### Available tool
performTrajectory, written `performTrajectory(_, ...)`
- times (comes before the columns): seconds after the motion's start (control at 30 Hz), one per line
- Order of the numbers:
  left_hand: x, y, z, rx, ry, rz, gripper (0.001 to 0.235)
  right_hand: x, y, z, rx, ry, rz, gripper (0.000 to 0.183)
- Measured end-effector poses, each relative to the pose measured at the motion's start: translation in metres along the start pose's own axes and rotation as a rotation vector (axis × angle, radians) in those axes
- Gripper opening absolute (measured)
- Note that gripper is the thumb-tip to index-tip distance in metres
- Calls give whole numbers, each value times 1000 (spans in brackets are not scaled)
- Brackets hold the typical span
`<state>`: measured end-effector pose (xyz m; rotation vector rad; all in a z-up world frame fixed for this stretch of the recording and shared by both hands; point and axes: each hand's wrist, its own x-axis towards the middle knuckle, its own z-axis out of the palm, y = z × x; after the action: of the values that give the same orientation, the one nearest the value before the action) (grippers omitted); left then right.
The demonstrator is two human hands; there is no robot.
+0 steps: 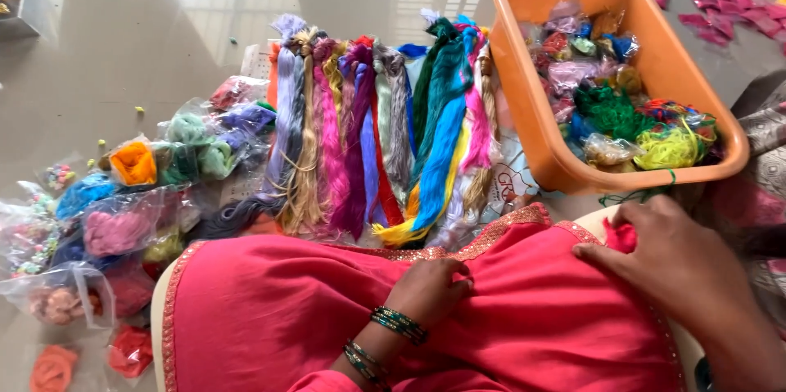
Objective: Bundling and wrapping long strands of colored silk thread into neat portions.
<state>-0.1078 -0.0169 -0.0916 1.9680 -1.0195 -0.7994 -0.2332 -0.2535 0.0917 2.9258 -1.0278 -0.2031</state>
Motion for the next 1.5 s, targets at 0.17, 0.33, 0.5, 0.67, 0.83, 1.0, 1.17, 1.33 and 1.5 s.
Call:
performTrajectory(0.17,3,-1,0,157,221,60,33,-1,3,0,53,68,-95,44)
performTrajectory(0.33,1,1,-5,325,365,-86,38,45,78,25,7,361,-27,40)
performTrajectory(0.5,-1,27,-26,160,104,-191,45,81,87,36,-33,118,164,38)
performTrajectory(0.67,9,-1,-3,109,-40,-75,39,94,35,4,-117,27,207,37)
performTrajectory(0.83,16,-4,2,-113,-111,47,36,105,-67,-37,57,153,-95,36)
performTrajectory(1.0,13,-10,-1,-160,-75,-63,34,166,-61,40,221,-128,-148,35)
performTrajectory(1.17,36,-14,9,-213,7,-218,28,181,-37,62,327,-387,-182,36)
performTrajectory(1.33,115,-85,74,-1107,-10,-333,33,173,-52,53,886,-601,-54,34)
performTrajectory(1.5,121,-69,51,-946,-119,-385,28,174,-50,56,960,-679,-60,33)
